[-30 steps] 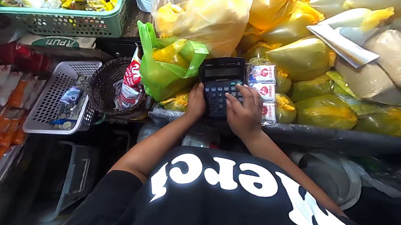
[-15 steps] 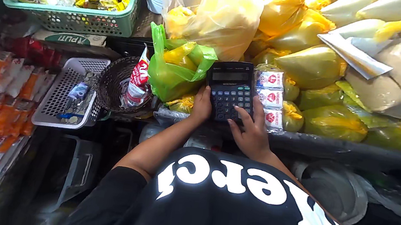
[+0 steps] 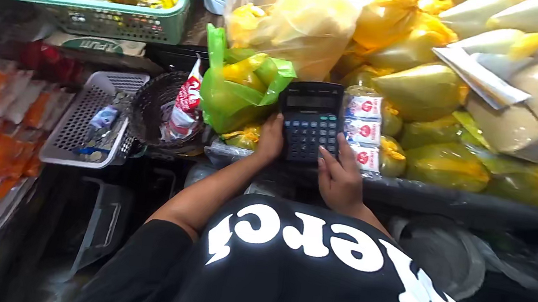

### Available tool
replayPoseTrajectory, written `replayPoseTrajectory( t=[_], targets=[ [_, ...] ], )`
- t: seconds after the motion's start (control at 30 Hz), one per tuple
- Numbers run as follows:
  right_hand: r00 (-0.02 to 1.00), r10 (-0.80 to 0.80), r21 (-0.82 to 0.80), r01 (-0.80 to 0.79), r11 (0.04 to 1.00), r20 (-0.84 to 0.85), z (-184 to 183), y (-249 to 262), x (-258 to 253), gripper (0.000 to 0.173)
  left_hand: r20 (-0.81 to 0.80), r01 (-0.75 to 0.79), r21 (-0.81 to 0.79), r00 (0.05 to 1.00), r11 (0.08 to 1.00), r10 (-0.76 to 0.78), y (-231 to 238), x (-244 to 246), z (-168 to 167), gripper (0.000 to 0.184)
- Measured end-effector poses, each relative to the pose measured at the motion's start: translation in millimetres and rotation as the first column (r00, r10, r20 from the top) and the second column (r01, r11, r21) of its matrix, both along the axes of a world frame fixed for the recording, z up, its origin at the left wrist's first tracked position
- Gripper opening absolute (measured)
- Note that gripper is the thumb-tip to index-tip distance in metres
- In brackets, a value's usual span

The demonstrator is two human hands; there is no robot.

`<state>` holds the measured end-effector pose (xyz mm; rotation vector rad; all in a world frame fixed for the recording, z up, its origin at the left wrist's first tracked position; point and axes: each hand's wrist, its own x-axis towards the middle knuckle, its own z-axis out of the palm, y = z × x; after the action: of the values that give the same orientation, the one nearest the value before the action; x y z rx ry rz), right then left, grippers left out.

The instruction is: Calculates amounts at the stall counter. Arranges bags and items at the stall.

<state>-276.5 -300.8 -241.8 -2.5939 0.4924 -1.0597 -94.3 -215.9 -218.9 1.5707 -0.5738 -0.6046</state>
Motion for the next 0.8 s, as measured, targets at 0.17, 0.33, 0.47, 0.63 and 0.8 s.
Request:
replayPoseTrajectory(
  t=[0.17, 0.33, 0.47, 0.63, 0.8],
  targets=[
    [0.998, -0.061, -0.039, 0.061, 0.997, -0.014, 4, 1, 9, 0.032, -0.012, -0.017, 0.005, 1.000, 1.000, 0.017, 0, 0, 0, 0.052],
    [1.000, -0.009, -0.142, 0.007, 0.990, -0.014, 13, 5, 34, 0.029, -0.025, -0.019, -0.004, 1.000, 1.000, 0.018, 0, 0, 0, 0.051],
    [1.000, -0.015, -0.156, 0.015, 0.988, 0.003, 19, 2, 47, 0.027, -0.034, -0.027, -0.014, 0.999, 1.000, 0.027, 1, -1, 1, 0.051],
    [0.997, 0.004, -0.091, -0.010, 0.996, -0.071, 22, 0, 42, 0.031, -0.035, -0.034, 0.005, 0.999, 0.999, 0.034, 1, -1, 3, 0.050],
    [0.997, -0.072, -0.141, 0.073, 0.987, 0.014, 9, -3, 14, 0.036, 0.003, 0.008, 0.073, 1.000, 0.997, -0.008, 6, 0, 2, 0.056]
  ],
)
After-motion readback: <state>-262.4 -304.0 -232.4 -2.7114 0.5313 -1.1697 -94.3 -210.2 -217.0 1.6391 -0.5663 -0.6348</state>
